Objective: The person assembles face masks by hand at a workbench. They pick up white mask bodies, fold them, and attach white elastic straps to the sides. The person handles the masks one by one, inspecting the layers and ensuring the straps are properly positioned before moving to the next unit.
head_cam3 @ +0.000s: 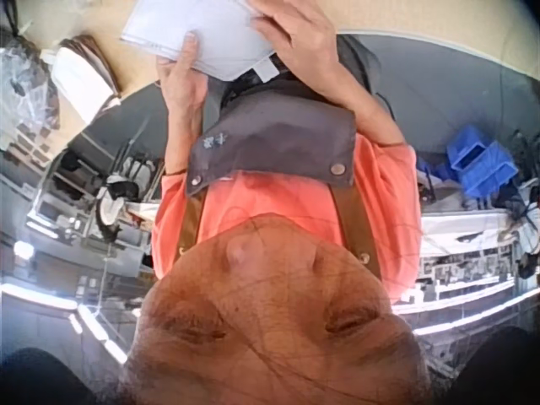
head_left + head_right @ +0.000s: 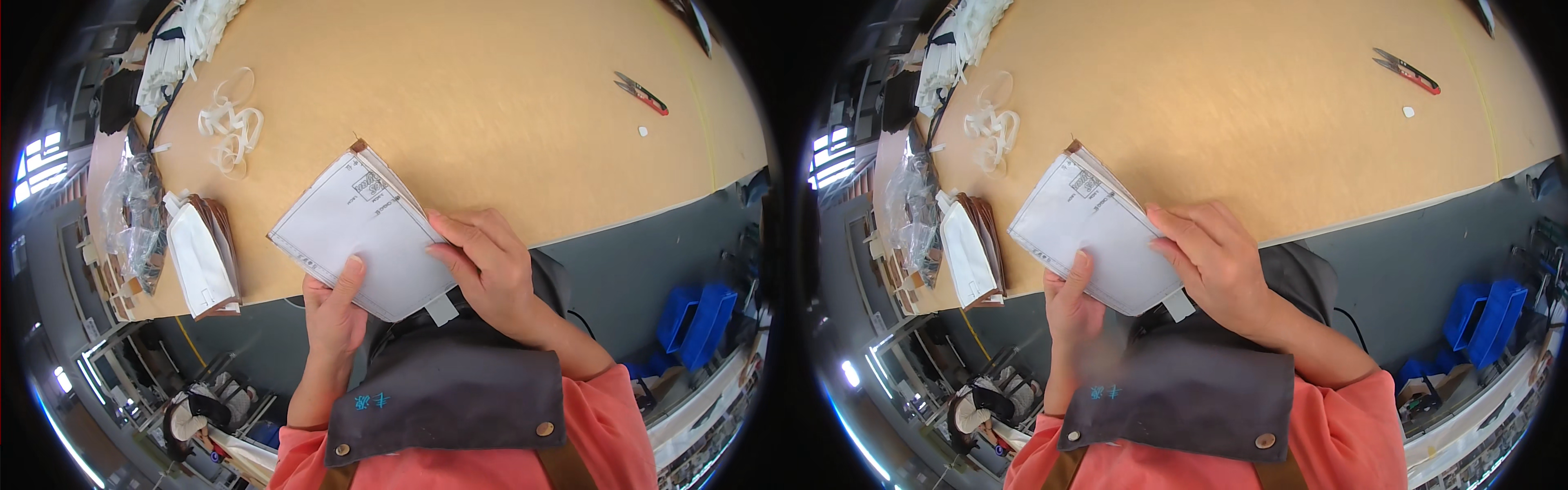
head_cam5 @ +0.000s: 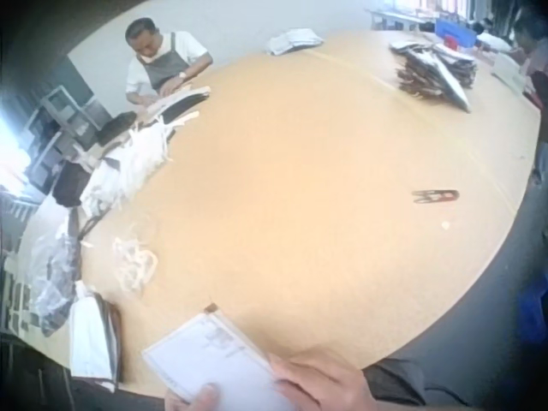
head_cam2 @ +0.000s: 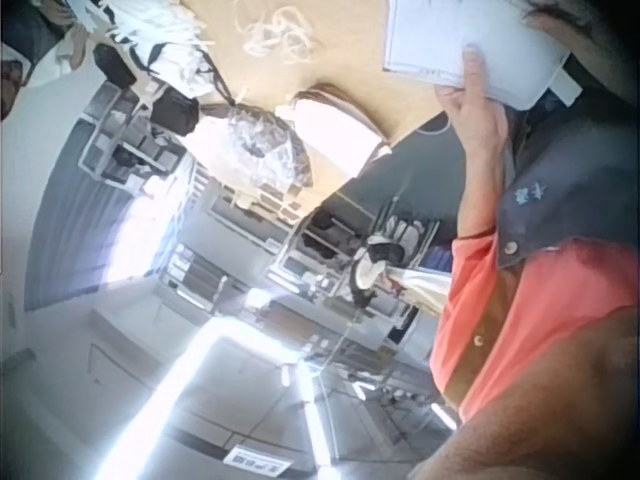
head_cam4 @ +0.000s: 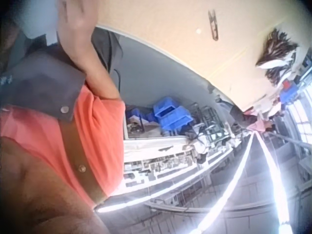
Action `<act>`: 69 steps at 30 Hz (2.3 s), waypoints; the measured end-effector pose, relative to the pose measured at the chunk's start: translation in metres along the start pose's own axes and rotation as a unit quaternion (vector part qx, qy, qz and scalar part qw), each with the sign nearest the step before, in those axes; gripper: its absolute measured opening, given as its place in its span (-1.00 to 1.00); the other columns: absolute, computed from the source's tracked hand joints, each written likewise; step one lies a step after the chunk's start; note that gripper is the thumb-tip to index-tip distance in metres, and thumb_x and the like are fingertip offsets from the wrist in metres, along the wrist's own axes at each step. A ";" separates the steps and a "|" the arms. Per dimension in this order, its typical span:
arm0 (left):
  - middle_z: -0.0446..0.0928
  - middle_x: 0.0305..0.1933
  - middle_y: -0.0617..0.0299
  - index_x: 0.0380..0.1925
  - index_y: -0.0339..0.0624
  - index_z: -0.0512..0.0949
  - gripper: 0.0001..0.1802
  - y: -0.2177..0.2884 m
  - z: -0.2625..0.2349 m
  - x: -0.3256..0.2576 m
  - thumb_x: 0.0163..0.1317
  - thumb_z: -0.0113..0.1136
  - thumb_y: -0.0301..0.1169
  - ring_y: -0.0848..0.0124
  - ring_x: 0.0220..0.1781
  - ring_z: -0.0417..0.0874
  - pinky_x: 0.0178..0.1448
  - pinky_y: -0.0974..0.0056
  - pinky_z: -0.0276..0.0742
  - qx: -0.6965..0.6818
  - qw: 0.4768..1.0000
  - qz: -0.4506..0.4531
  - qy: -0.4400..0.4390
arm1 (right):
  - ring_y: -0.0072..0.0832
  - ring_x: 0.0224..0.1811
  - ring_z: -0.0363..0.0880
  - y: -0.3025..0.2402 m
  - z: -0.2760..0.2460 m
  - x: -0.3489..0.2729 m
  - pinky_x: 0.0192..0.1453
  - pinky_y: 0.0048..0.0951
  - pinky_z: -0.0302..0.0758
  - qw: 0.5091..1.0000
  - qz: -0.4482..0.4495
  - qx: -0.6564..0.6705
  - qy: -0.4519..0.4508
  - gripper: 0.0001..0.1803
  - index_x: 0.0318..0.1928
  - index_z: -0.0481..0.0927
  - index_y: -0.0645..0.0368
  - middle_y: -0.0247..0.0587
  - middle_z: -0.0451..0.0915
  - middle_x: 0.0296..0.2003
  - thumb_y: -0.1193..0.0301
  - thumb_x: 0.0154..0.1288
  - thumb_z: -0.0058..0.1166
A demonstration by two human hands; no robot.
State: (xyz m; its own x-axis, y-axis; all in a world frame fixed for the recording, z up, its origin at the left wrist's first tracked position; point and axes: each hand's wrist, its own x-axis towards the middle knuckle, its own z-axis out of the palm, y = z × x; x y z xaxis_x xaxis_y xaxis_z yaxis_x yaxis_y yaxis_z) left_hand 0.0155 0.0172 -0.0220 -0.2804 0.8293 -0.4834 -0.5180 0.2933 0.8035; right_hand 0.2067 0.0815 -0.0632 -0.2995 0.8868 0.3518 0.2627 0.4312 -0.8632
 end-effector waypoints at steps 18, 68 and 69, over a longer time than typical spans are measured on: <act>0.58 0.19 0.06 0.29 -0.32 0.41 -0.52 0.007 0.013 -0.009 0.38 0.21 -0.52 0.33 0.19 0.62 0.27 0.19 0.54 -0.013 0.994 -0.071 -0.077 | -0.61 -0.08 0.63 -0.021 -0.021 0.038 -0.01 -0.50 0.59 0.789 0.396 0.433 -0.179 -0.67 0.16 0.56 0.33 -0.24 0.69 -0.06 0.48 0.45 0.12; 0.56 0.16 0.12 0.53 -0.42 -0.04 -0.23 -0.021 0.034 -0.002 0.44 0.10 -0.59 0.53 0.09 0.55 0.21 0.42 0.47 0.145 0.975 0.163 0.050 | -0.45 0.32 0.44 -0.031 0.000 0.011 0.31 -0.52 0.38 0.966 0.222 0.124 -0.049 -0.34 0.49 0.13 0.43 0.08 0.34 0.43 0.57 0.48 0.06; 0.57 0.14 0.11 0.53 -0.42 -0.04 -0.23 -0.021 0.033 -0.002 0.44 0.10 -0.59 0.53 0.07 0.56 0.19 0.42 0.48 0.150 0.973 0.170 0.052 | -0.45 0.32 0.45 -0.029 0.002 0.011 0.31 -0.52 0.38 0.970 0.206 0.118 -0.047 -0.34 0.49 0.13 0.42 0.09 0.33 0.44 0.56 0.48 0.05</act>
State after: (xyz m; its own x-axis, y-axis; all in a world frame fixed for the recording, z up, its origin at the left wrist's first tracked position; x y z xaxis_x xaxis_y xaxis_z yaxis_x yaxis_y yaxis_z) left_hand 0.0542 0.0251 -0.0266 -0.4827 0.8543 -0.1928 -0.1272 0.1495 0.9806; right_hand 0.1942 0.0786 -0.0347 -0.2993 0.9519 -0.0658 0.1641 -0.0166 -0.9863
